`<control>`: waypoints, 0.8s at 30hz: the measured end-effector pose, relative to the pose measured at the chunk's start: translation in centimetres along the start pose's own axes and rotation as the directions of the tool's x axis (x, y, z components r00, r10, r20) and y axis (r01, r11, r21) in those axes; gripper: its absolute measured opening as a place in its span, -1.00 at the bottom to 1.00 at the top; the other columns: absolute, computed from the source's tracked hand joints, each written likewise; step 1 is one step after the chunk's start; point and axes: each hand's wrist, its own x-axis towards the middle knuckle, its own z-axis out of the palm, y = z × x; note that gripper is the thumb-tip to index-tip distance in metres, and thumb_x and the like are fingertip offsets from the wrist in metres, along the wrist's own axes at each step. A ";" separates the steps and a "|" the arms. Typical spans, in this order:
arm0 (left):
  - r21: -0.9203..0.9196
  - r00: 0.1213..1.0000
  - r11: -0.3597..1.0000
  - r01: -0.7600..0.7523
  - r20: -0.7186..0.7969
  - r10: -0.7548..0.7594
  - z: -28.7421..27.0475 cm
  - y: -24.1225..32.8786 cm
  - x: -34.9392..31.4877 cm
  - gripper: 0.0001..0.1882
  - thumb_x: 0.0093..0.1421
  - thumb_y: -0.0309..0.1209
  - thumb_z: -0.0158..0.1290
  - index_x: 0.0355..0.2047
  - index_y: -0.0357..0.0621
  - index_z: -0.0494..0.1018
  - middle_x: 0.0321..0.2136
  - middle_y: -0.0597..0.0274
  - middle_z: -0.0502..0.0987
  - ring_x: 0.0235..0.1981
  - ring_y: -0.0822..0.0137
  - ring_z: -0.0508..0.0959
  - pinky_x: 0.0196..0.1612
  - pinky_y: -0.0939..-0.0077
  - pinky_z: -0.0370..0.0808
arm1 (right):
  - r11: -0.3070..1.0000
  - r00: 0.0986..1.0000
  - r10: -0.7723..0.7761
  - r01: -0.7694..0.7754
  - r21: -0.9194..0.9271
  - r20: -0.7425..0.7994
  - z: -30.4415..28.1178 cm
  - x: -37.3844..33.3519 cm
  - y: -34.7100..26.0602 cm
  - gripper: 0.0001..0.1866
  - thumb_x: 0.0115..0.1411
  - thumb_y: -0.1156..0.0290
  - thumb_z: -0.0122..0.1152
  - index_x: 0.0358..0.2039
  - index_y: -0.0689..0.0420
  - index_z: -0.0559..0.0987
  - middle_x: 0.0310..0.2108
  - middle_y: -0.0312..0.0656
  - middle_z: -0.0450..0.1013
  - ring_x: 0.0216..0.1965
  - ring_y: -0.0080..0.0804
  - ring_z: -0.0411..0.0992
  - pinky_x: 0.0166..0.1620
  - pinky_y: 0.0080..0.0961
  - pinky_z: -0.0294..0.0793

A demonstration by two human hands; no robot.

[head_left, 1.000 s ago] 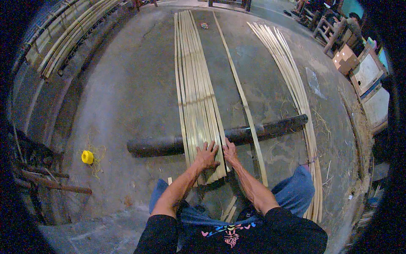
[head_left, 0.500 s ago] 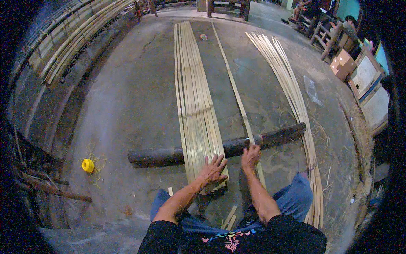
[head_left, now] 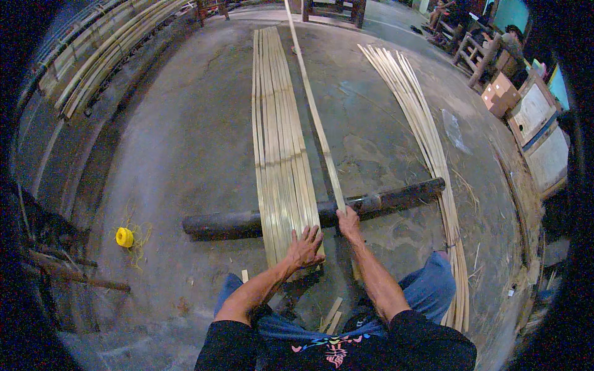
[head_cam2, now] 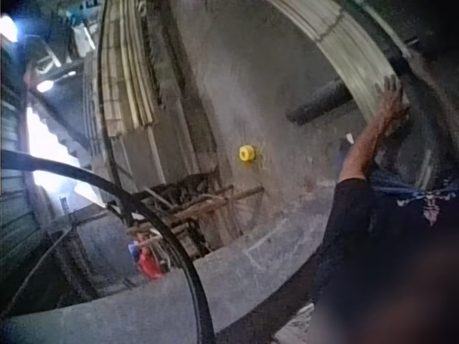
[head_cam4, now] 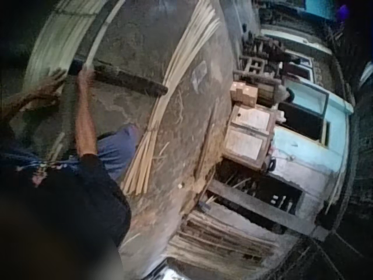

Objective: The person sits on the floor and repeatedly picks up thin bamboo strips, aligns them side-by-side, and places them into a growing stack. The person occasionally adjusts the alignment of the strips within the stack.

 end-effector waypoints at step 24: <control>-0.147 0.997 0.989 -0.019 -0.070 0.009 0.0 -3.1 0.0 -0.22 -0.14 0.03 -0.07 0.05 -0.01 -0.06 0.09 0.12 -0.15 0.07 0.04 -0.05 -0.03 0.00 0.03 | 0.998 0.976 -0.069 0.067 0.016 0.207 4.3 -0.9 -5.1 -0.33 -0.27 0.31 0.17 -0.10 0.29 0.20 -0.22 0.10 0.28 -0.18 -0.07 0.27 -0.11 -0.39 0.23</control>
